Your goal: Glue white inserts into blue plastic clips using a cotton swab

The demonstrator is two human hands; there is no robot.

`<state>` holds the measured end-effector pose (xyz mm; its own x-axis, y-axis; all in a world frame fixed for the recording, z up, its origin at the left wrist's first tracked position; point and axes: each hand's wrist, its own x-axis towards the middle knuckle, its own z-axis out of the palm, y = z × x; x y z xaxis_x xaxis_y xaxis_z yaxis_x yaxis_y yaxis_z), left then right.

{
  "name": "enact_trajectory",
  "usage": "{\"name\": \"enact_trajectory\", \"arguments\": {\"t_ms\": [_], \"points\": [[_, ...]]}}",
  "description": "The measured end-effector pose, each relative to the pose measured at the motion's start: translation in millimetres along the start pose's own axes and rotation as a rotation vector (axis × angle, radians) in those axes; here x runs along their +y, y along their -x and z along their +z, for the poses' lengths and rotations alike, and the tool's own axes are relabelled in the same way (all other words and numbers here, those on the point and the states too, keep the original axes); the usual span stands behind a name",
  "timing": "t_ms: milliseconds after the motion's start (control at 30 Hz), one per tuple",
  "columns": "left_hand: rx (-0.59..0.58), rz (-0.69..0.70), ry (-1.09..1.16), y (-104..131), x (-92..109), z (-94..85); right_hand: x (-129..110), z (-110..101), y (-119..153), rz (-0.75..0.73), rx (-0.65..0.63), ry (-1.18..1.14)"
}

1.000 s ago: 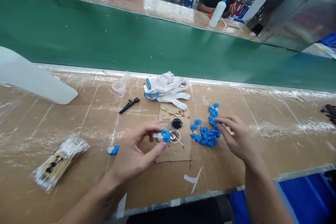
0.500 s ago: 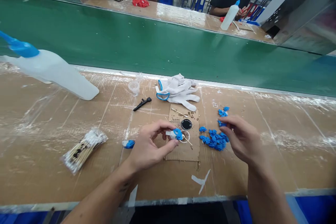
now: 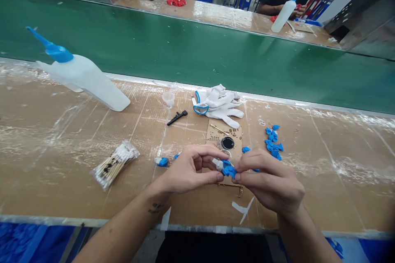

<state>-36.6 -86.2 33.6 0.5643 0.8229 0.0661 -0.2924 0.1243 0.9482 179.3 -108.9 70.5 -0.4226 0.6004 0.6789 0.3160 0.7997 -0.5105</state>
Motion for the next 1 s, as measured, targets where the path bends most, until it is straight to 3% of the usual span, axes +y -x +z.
{"name": "enact_trajectory", "arguments": {"t_ms": [133,300,367,433,567,667,800,1000], "points": [[-0.075,-0.063,-0.014,0.3,4.0,-2.3,1.1,0.5,2.7,-0.056,-0.072,-0.016],[-0.026,-0.059,-0.067,-1.3,3.2,-0.9,1.9,-4.8,6.9,-0.041,-0.22,-0.04],[0.002,-0.026,-0.065,-0.7,2.6,1.8,-0.8,-5.8,9.1,-0.017,-0.221,-0.03],[0.056,0.074,-0.103,0.9,2.7,5.2,-5.9,-2.9,12.8,0.064,-0.149,-0.01],[0.121,0.383,-0.277,6.8,4.7,10.9,-18.6,12.8,22.5,0.304,0.118,-0.072],[0.105,0.55,-0.357,13.1,5.5,14.2,-26.6,21.4,25.2,0.425,0.151,-0.186],[0.132,0.629,-0.415,21.7,5.1,21.6,-35.0,21.9,21.5,0.471,0.143,-0.361],[0.13,0.693,-0.492,22.6,9.6,27.8,-37.0,22.2,17.9,0.476,0.231,-0.52]]}}
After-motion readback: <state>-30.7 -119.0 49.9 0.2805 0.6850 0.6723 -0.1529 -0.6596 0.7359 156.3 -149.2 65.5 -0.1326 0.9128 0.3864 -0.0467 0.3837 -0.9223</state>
